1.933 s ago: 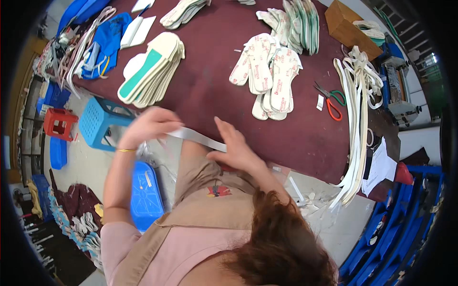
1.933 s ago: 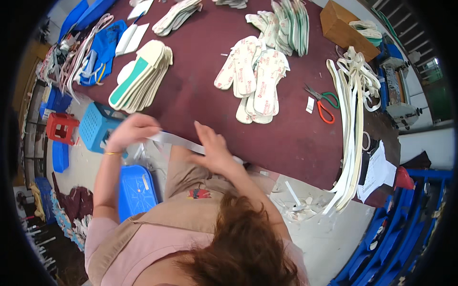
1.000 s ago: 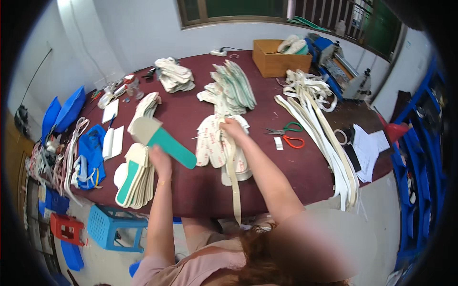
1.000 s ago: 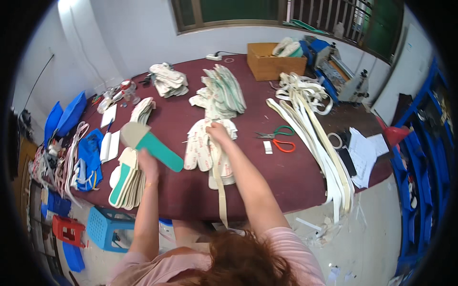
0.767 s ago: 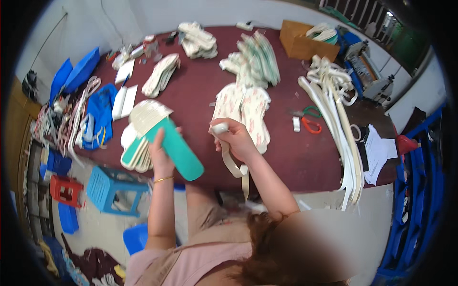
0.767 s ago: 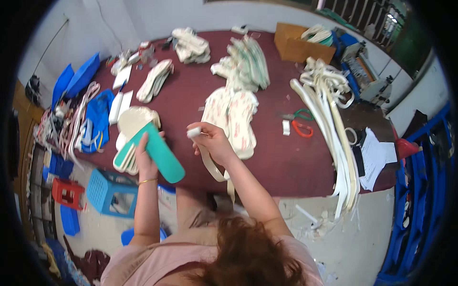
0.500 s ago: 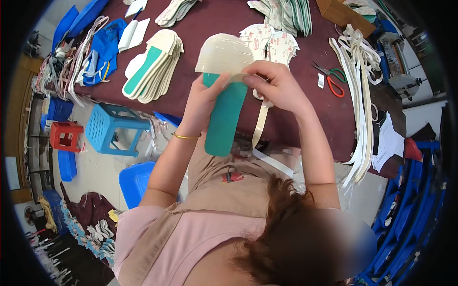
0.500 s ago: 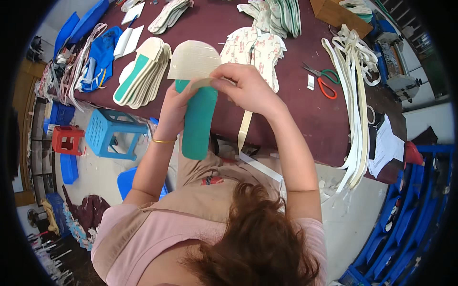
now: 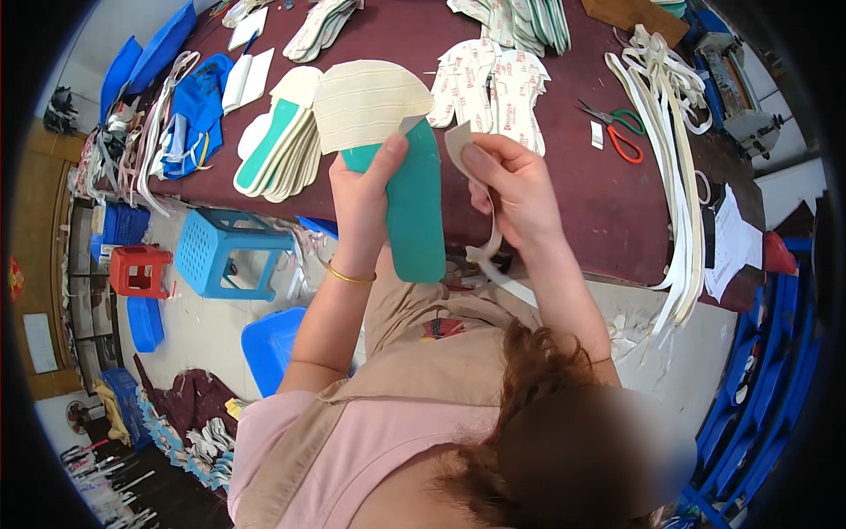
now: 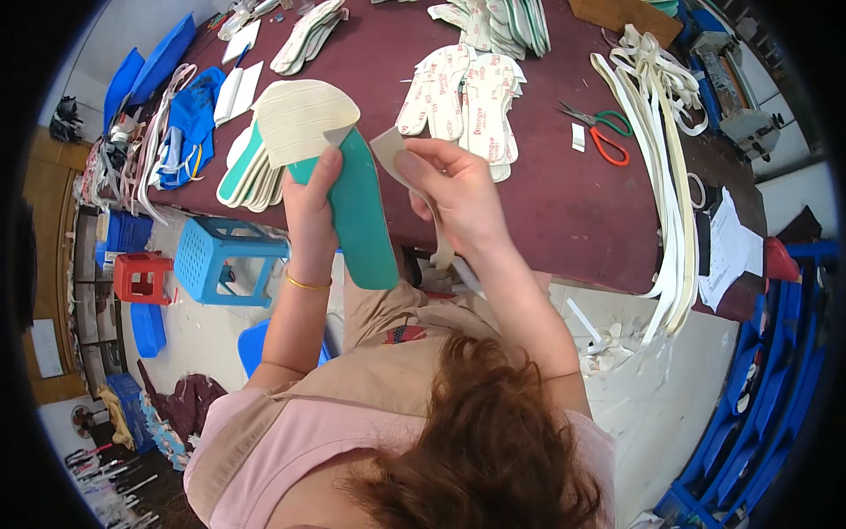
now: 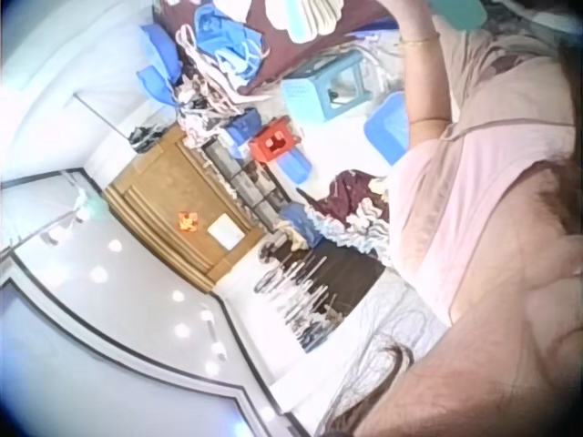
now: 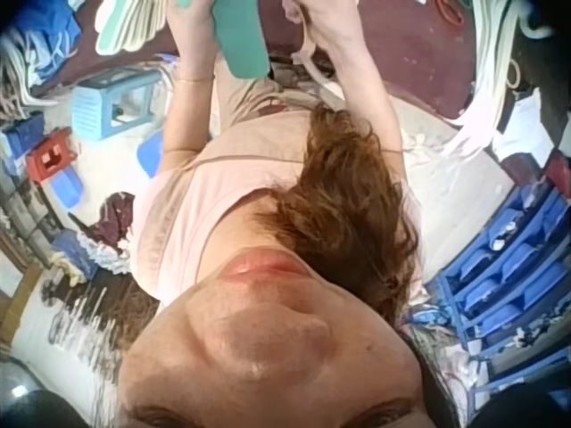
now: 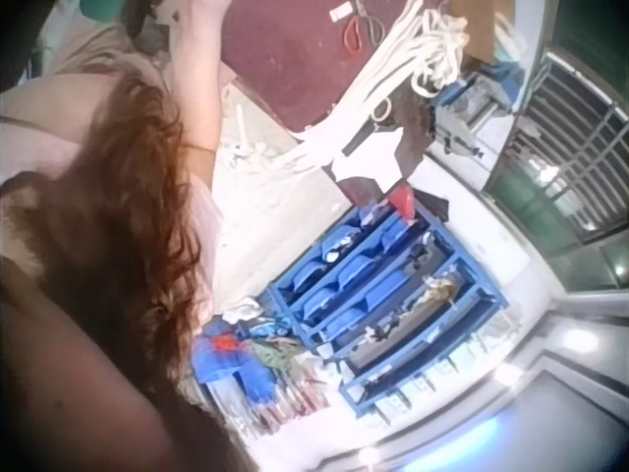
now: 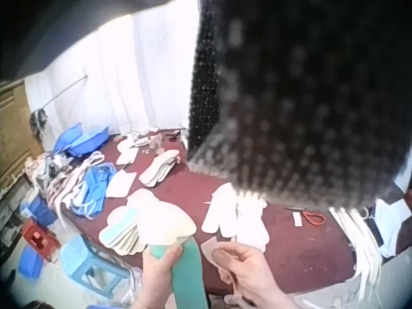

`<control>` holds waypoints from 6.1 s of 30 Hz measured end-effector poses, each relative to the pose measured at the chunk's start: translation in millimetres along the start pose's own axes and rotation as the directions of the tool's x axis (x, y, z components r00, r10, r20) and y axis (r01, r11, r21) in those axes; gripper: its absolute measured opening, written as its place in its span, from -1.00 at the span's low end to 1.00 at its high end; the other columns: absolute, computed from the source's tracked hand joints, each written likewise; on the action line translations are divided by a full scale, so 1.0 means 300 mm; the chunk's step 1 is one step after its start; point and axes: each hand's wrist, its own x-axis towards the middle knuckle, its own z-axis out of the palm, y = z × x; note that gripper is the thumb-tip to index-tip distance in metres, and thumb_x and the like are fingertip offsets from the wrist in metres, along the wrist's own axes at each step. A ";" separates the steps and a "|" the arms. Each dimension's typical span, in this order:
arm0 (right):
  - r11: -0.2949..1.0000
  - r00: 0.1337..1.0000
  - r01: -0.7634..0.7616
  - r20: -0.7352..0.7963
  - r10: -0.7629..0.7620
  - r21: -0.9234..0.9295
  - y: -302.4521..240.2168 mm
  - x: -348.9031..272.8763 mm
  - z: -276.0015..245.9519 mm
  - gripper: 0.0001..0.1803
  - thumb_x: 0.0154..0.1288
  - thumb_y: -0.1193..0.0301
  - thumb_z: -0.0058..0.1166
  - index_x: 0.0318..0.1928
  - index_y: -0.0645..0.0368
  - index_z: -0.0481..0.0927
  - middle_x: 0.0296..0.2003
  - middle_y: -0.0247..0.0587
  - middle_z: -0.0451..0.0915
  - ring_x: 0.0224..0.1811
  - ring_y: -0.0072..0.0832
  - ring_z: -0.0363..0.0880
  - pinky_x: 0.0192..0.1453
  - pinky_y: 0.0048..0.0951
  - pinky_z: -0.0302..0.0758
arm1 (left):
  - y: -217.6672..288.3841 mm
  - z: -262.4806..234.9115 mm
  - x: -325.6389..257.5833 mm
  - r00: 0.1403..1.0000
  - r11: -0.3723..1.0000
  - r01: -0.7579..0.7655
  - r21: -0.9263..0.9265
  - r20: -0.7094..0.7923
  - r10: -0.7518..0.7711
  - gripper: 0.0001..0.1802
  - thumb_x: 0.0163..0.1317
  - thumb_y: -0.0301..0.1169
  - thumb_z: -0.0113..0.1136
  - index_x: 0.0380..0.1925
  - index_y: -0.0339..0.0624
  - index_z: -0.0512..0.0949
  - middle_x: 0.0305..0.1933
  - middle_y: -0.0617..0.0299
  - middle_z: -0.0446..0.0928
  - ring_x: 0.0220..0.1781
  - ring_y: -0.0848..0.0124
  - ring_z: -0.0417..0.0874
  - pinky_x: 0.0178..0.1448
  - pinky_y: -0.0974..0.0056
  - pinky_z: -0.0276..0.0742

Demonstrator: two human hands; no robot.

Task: Manually attaching heel and toe covers to shoe insoles and trimming excess material with scissors.

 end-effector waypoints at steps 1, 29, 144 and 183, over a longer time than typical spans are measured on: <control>1.000 1.000 0.000 0.000 0.000 0.003 0.004 0.002 0.013 -0.78 0.22 0.48 0.13 -0.13 0.28 0.54 -0.49 -0.38 0.52 -0.65 -0.72 0.32 -0.65 -0.66 0.19 | -0.007 0.003 -0.001 0.998 0.998 -0.057 0.006 -0.041 0.057 -0.67 0.16 -0.40 0.24 -0.11 -0.35 0.50 -0.20 0.21 0.57 -0.25 0.52 0.57 -0.17 0.42 0.50; 0.944 0.976 0.166 0.187 -0.115 -0.284 0.015 0.039 0.042 -0.75 0.22 0.32 0.18 -0.32 0.30 0.57 -0.44 -0.49 0.46 -0.50 -0.79 0.30 -0.49 -0.73 0.16 | -0.002 0.008 -0.019 0.977 0.975 -0.201 -0.097 0.049 0.207 -0.61 0.34 -0.32 0.00 0.09 -0.29 0.33 -0.03 0.18 0.48 -0.07 0.44 0.54 -0.05 0.36 0.49; -0.075 0.962 -0.112 -0.090 -0.256 -0.991 -0.215 0.157 -1.016 -0.57 0.02 0.54 0.06 -0.06 0.20 0.28 -0.18 -0.07 0.40 -0.17 -0.26 0.46 -0.07 -0.32 0.43 | -0.179 -0.118 0.141 0.745 0.237 0.459 -0.856 0.226 -0.627 -0.60 0.10 -0.47 -0.04 -0.12 -0.60 0.27 -0.26 -0.04 0.36 -0.09 0.16 0.40 0.25 -0.01 0.23; -0.281 0.330 0.818 0.809 -0.485 -0.502 0.019 -0.098 -0.100 -0.85 0.16 0.43 0.16 -0.34 0.16 0.45 -0.50 -0.32 0.36 -0.40 -0.56 0.45 -0.34 -0.50 0.36 | -0.086 -0.002 0.030 0.993 0.935 0.116 -0.334 0.043 -0.108 -0.69 0.28 -0.44 0.05 0.00 -0.25 0.32 -0.19 0.13 0.52 -0.05 0.20 0.57 0.04 0.09 0.52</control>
